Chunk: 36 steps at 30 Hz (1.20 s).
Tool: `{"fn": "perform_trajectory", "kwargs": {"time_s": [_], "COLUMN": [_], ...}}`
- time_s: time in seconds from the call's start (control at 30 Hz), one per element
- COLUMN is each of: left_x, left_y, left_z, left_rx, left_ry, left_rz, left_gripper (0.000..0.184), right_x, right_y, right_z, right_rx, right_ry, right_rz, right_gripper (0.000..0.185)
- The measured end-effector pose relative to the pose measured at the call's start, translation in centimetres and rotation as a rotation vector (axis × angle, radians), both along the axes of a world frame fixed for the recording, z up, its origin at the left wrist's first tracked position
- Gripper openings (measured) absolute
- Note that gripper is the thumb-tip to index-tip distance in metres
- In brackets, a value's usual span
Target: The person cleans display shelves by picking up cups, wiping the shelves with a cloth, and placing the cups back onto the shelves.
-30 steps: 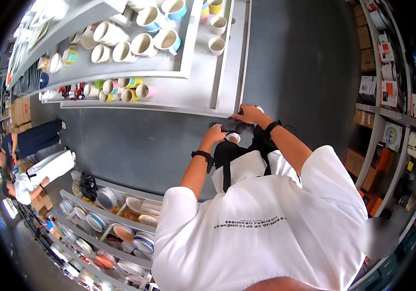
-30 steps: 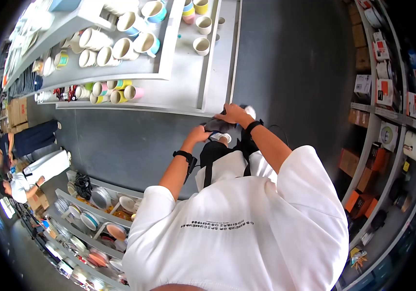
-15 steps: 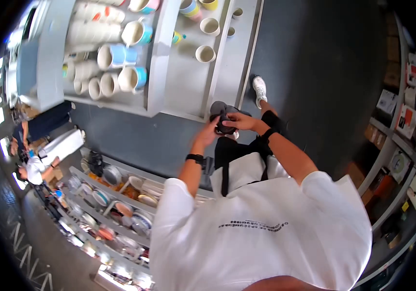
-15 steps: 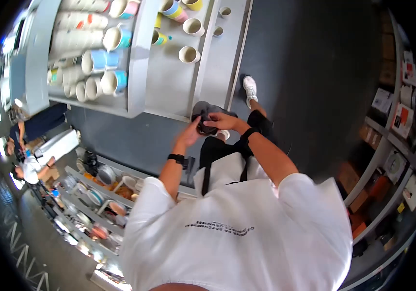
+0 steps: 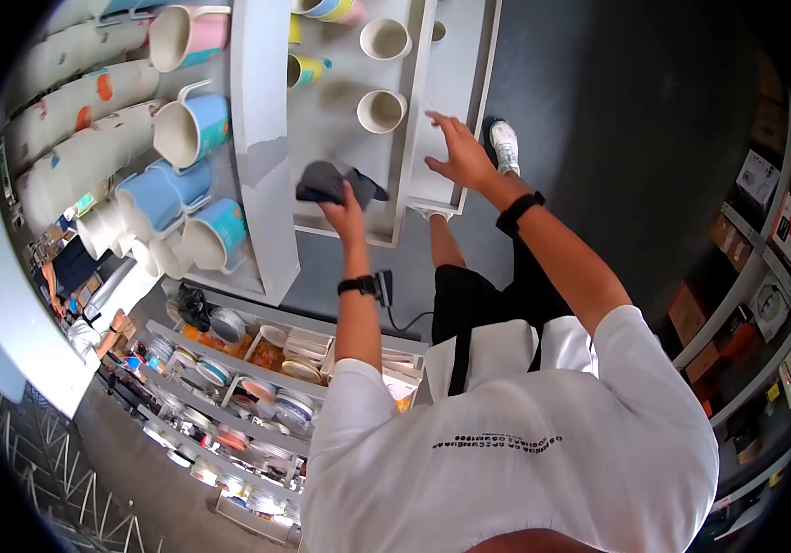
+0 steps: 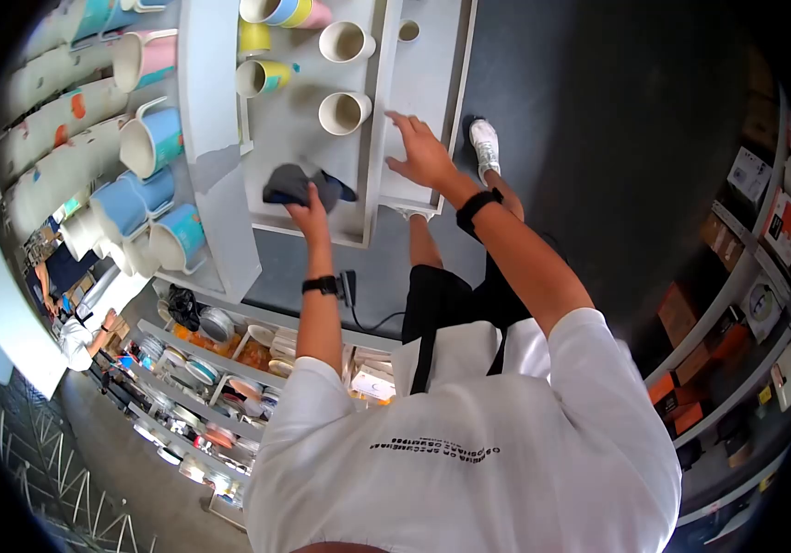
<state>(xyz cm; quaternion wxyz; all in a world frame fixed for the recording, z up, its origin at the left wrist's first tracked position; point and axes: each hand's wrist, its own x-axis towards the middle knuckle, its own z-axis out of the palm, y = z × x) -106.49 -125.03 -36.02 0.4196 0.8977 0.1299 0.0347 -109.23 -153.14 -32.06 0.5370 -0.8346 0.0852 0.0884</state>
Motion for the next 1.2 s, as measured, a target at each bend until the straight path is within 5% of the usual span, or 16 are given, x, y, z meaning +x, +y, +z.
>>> {"fn": "perform_trajectory", "kwargs": {"time_s": [0.13, 0.17, 0.3, 0.4, 0.67, 0.73, 0.83, 1.07, 1.2], "left_x": [8.8, 10.9, 14.6, 14.2, 7.3, 5.8, 9.0, 17.3, 16.9], "left_y": [-2.2, -1.6, -3.9, -7.2, -3.4, -0.5, -1.4, -1.2, 0.2], "left_z": [-2.1, -3.6, -6.8, -3.0, -5.3, -7.6, -6.0, -5.9, -8.3], "left_rx": [0.027, 0.143, 0.617, 0.638, 0.741, 0.802, 0.874, 0.618, 0.614], "left_ry": [0.055, 0.257, 0.334, 0.542, 0.526, 0.351, 0.502, 0.449, 0.367], "left_rz": [-0.113, -0.194, -0.33, -0.18, -0.112, -0.283, -0.424, -0.038, -0.077], "left_gripper": [0.052, 0.054, 0.056, 0.057, 0.063, 0.062, 0.058, 0.048, 0.05], "right_x": [3.9, 4.5, 5.6, 5.9, 5.0, 4.7, 4.3, -0.7, -3.7], "right_y": [2.5, 3.0, 4.1, 4.0, 3.3, 3.8, 5.0, 4.5, 3.9], "right_z": [-1.5, -2.0, -3.9, -5.0, -4.8, -4.1, -4.4, -1.7, 1.0], "right_rx": [-0.074, -0.113, -0.037, -0.097, 0.076, 0.112, 0.096, 0.234, 0.302], "right_ry": [-0.061, -0.092, -0.119, -0.108, -0.065, -0.011, -0.032, -0.091, 0.005], "right_rz": [-0.08, -0.115, -0.242, -0.158, -0.17, -0.173, -0.17, -0.08, 0.113], "right_gripper": [0.104, 0.106, 0.105, 0.093, 0.08, 0.078, 0.081, 0.086, 0.088]}}
